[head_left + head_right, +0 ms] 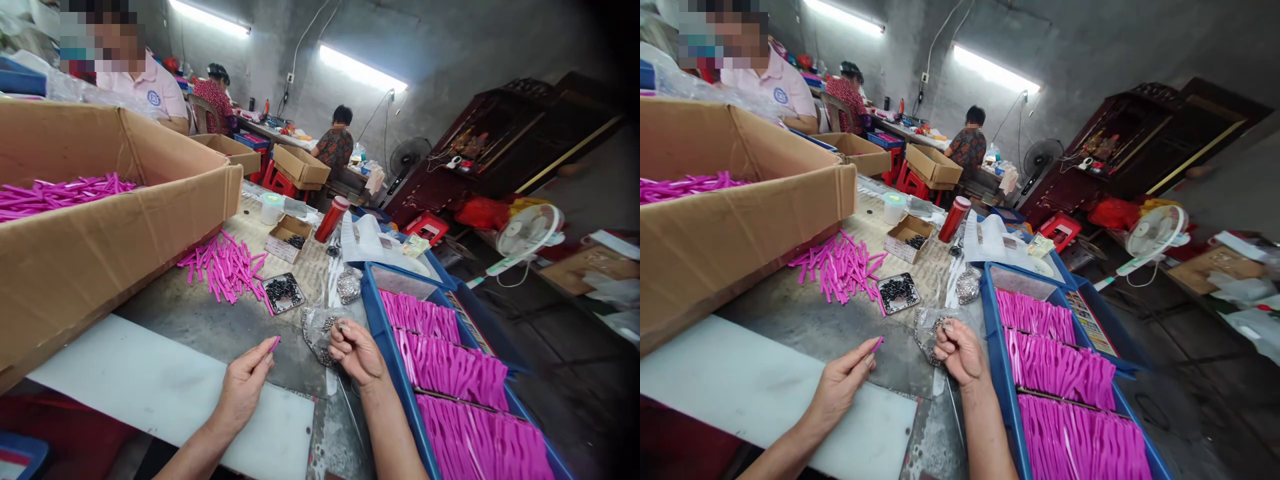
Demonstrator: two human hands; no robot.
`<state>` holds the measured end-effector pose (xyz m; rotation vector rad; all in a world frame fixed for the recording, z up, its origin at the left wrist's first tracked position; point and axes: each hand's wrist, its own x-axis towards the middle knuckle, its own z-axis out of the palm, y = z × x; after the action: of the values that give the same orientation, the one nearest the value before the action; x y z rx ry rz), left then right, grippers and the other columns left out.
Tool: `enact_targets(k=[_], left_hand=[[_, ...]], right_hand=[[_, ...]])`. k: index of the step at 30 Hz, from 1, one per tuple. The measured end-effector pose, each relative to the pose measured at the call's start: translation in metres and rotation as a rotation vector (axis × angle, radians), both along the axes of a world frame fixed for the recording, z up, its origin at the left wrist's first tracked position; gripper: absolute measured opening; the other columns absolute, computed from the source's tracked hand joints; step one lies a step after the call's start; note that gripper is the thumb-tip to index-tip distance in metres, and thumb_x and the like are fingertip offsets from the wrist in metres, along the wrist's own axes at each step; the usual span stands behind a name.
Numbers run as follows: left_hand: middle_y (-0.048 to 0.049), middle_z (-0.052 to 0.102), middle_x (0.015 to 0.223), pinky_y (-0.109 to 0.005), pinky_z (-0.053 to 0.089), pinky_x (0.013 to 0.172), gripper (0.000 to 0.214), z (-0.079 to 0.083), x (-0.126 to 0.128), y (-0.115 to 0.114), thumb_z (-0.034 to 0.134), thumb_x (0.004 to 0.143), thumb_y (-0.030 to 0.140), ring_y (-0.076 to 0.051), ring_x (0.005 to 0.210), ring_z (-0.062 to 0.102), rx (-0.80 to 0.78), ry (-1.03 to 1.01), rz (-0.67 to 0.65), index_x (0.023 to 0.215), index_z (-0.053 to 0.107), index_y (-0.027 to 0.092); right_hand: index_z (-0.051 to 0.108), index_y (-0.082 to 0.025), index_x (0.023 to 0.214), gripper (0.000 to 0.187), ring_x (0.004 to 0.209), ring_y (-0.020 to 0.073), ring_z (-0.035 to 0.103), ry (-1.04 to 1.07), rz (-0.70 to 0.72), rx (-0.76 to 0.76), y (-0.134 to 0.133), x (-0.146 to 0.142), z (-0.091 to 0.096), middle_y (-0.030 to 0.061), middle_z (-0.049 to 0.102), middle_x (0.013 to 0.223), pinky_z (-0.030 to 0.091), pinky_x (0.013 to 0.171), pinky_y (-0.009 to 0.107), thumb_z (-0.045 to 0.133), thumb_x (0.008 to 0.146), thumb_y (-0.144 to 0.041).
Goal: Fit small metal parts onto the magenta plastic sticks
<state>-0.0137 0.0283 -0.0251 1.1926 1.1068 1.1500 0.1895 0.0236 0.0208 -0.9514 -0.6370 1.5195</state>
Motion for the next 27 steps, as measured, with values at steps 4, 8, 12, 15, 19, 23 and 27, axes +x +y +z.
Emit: enact_targets(k=[4,8,12,15,19,23,27], left_hand=[[-0.0055,0.066,0.092,-0.025,0.051,0.064,0.031,0.0,0.001,0.0,0.058,0.063,0.028,-0.017,0.073,0.062,-0.003,-0.016,-0.007,0.09,0.066,0.017],[-0.0056,0.066,0.095,-0.025,0.052,0.065,0.03,0.003,0.0,-0.001,0.057,0.063,0.027,-0.019,0.078,0.061,-0.018,-0.025,-0.016,0.09,0.066,0.017],[-0.0048,0.065,0.096,-0.026,0.051,0.067,0.03,0.004,0.0,-0.001,0.055,0.064,0.027,-0.02,0.082,0.06,-0.024,-0.008,-0.037,0.091,0.066,0.017],[-0.0052,0.065,0.097,-0.026,0.051,0.069,0.031,0.004,0.0,-0.002,0.054,0.065,0.026,-0.02,0.083,0.06,-0.021,0.001,-0.048,0.092,0.065,0.016],[-0.0059,0.066,0.092,-0.026,0.051,0.067,0.03,0.004,0.001,-0.002,0.053,0.066,0.024,-0.018,0.077,0.061,0.013,0.0,-0.041,0.092,0.065,0.014],[-0.0044,0.067,0.084,-0.025,0.05,0.065,0.031,0.004,0.0,-0.002,0.051,0.068,0.023,-0.015,0.068,0.06,0.038,0.047,-0.054,0.095,0.064,0.015],[-0.005,0.066,0.087,-0.024,0.049,0.066,0.031,0.004,0.0,-0.002,0.049,0.069,0.023,-0.015,0.07,0.06,0.044,0.043,-0.065,0.096,0.063,0.014]], right_hand=[[0.047,-0.017,0.066,0.012,0.038,0.0028,0.019,0.001,0.014,-0.016,-0.002,-0.003,-0.003,-0.0062,0.04,0.052,0.022,0.04,0.017,0.057,0.062,-0.022],[0.044,-0.017,0.061,0.013,0.037,0.0032,0.017,-0.199,-0.009,-0.041,-0.004,-0.016,-0.006,-0.0084,0.035,0.047,0.02,0.038,0.018,0.055,0.06,-0.024],[0.043,-0.018,0.055,0.011,0.042,0.0082,0.032,-0.896,0.008,0.01,-0.011,-0.038,-0.017,-0.006,0.035,0.047,0.026,0.042,0.021,0.048,0.064,-0.021],[0.047,-0.017,0.057,0.013,0.057,0.0128,0.043,-1.5,0.065,0.18,-0.018,-0.051,-0.029,-0.0008,0.046,0.056,0.032,0.053,0.023,0.042,0.068,-0.014],[0.052,-0.016,0.064,0.016,0.061,0.0153,0.048,-1.892,0.123,0.356,-0.024,-0.055,-0.043,0.0039,0.052,0.062,0.034,0.057,0.024,0.039,0.072,-0.009],[0.053,-0.016,0.066,0.019,0.062,0.0161,0.048,-1.938,0.152,0.462,-0.027,-0.051,-0.046,0.0046,0.052,0.063,0.035,0.057,0.024,0.038,0.075,-0.01],[0.055,-0.017,0.069,0.02,0.062,0.0158,0.049,-1.861,0.181,0.501,-0.03,-0.047,-0.044,0.0043,0.052,0.064,0.037,0.058,0.024,0.038,0.076,-0.01]])
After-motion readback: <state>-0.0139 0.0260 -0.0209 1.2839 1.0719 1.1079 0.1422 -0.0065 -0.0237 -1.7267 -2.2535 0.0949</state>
